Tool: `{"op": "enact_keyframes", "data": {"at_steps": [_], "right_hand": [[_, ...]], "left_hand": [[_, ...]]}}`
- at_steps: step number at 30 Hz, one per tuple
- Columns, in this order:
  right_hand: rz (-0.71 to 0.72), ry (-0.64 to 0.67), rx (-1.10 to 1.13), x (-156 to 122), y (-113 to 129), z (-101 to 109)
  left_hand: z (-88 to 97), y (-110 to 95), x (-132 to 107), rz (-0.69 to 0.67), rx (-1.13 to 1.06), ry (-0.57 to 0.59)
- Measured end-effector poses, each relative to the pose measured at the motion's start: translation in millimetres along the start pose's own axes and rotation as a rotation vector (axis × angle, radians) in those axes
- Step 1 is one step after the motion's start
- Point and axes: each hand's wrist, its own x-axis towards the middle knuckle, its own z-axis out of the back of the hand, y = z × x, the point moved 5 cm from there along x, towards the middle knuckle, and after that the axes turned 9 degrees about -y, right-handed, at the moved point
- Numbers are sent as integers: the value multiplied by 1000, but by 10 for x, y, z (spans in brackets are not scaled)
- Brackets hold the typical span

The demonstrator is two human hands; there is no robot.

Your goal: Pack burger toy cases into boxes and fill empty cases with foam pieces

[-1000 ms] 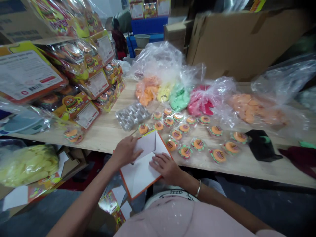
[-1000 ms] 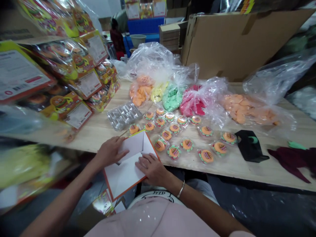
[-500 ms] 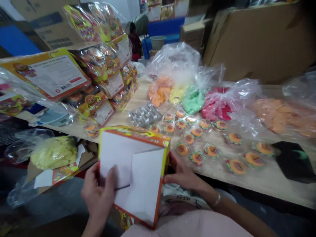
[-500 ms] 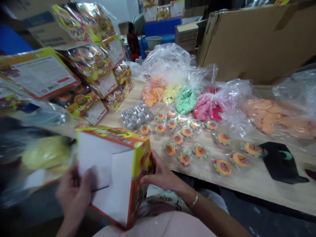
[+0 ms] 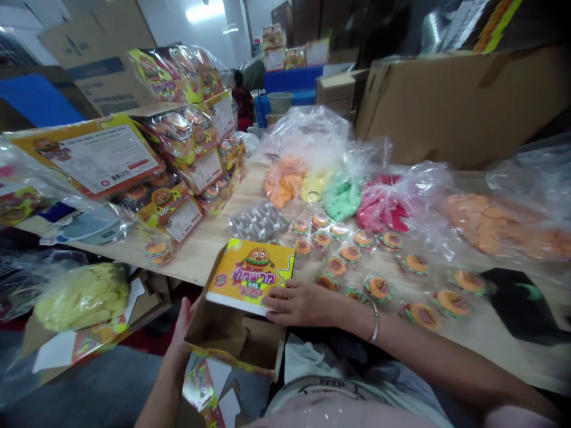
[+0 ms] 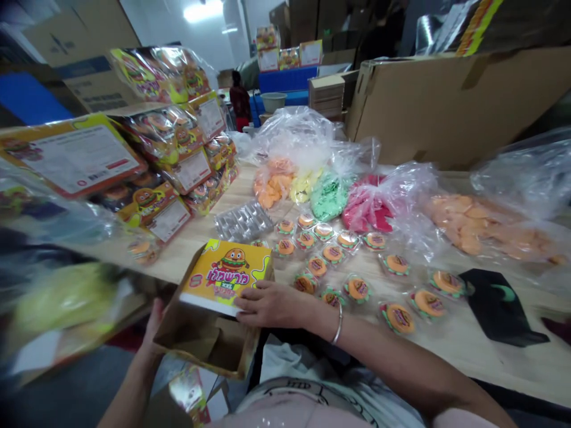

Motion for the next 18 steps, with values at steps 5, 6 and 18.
{"op": "enact_keyframes", "data": {"at_steps": [5,6,18], "right_hand": [[-17,87,45,-72,-95,-305],[-27,102,65,-55,-111,-344],[-480,108,199,295,-193,-570]], "left_hand": [[-55,205,62,83,28,141],[-59,197,25,51,76,150],[-223,64,-68,-282,495,42]]}}
